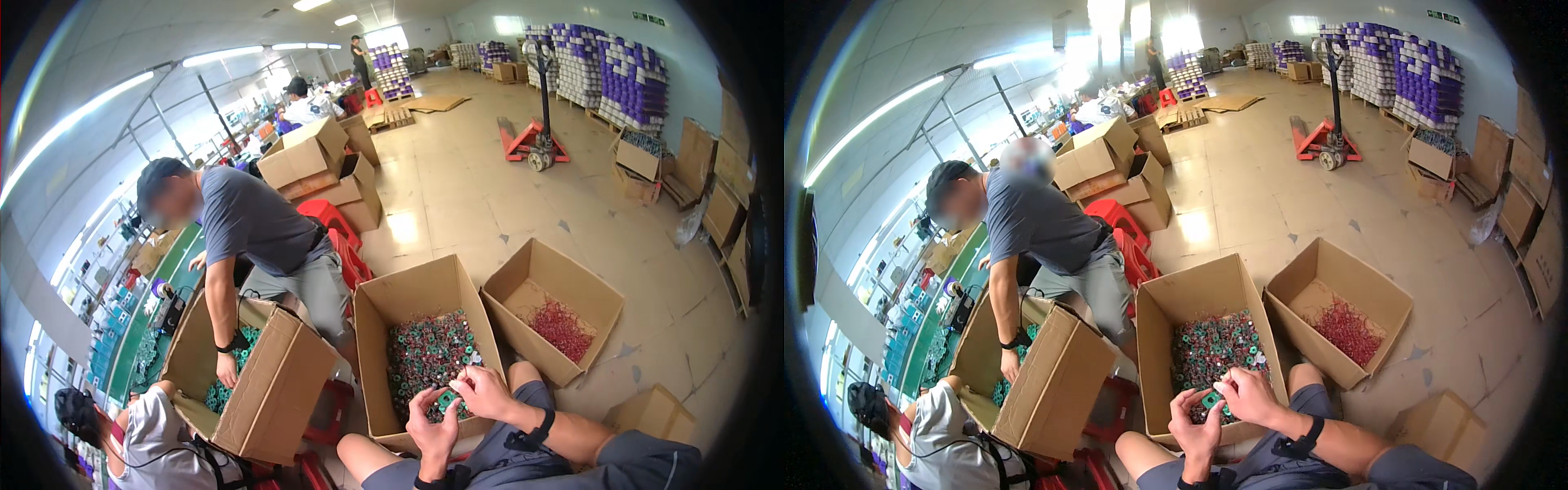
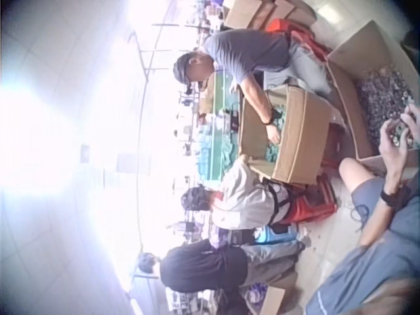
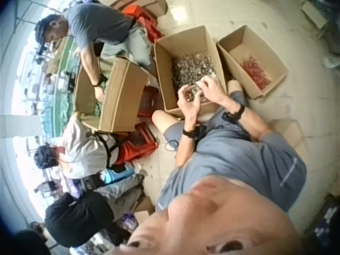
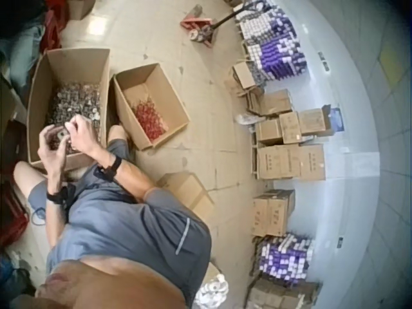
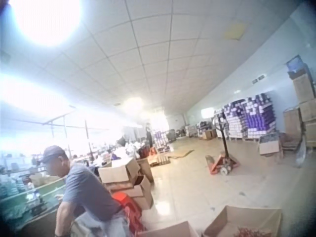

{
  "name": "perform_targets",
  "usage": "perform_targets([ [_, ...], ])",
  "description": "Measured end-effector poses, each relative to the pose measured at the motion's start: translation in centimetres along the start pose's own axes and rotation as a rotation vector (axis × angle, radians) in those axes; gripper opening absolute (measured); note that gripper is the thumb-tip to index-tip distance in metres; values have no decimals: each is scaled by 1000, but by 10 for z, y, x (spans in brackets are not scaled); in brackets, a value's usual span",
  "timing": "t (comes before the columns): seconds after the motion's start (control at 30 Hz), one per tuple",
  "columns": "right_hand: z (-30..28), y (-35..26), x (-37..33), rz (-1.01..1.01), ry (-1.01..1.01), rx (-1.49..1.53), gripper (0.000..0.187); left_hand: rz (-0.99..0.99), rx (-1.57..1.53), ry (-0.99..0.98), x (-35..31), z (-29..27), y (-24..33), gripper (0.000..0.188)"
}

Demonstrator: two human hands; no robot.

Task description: Sorting small green and multi-colored plastic parts from cardboard boxes into other containers.

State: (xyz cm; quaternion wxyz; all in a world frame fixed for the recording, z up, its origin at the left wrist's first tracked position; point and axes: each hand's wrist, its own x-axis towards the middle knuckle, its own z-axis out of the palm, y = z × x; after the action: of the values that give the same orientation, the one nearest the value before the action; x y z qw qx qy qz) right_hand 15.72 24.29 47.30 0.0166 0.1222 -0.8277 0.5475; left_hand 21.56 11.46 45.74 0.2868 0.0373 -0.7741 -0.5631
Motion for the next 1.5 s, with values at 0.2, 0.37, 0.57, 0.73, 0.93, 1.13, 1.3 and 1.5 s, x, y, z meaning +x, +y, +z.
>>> perform_targets([
  [0.2,-7,4,-7,-53,-34,98,22,4,7,-7,-8,5,12,53],
  [0.37,-12,14,-11,59,-94,216,22,-37,30,-25,-9,6,28,51],
  [0.57,-1,6,-12,-50,-119,259,20,-32,-30,3,-11,-3,17,52],
  [0.73,3,-10,-6,-46,-113,87,22,-55,-100,-17,-7,-8,1,54],
  [0.93,17,17,-1,-7,-79,112,21,-139,-139,-39,-4,-5,-14,59],
  [1.13,7,45,-5,100,-83,113,21,-132,-178,-119,-5,10,-26,57],
  [1.3,5,32,-2,23,-87,150,23,-234,-204,-121,-3,14,-36,57],
  [1.5,20,37,9,109,-179,112,22,-232,-179,-16,-9,8,-52,58],
])
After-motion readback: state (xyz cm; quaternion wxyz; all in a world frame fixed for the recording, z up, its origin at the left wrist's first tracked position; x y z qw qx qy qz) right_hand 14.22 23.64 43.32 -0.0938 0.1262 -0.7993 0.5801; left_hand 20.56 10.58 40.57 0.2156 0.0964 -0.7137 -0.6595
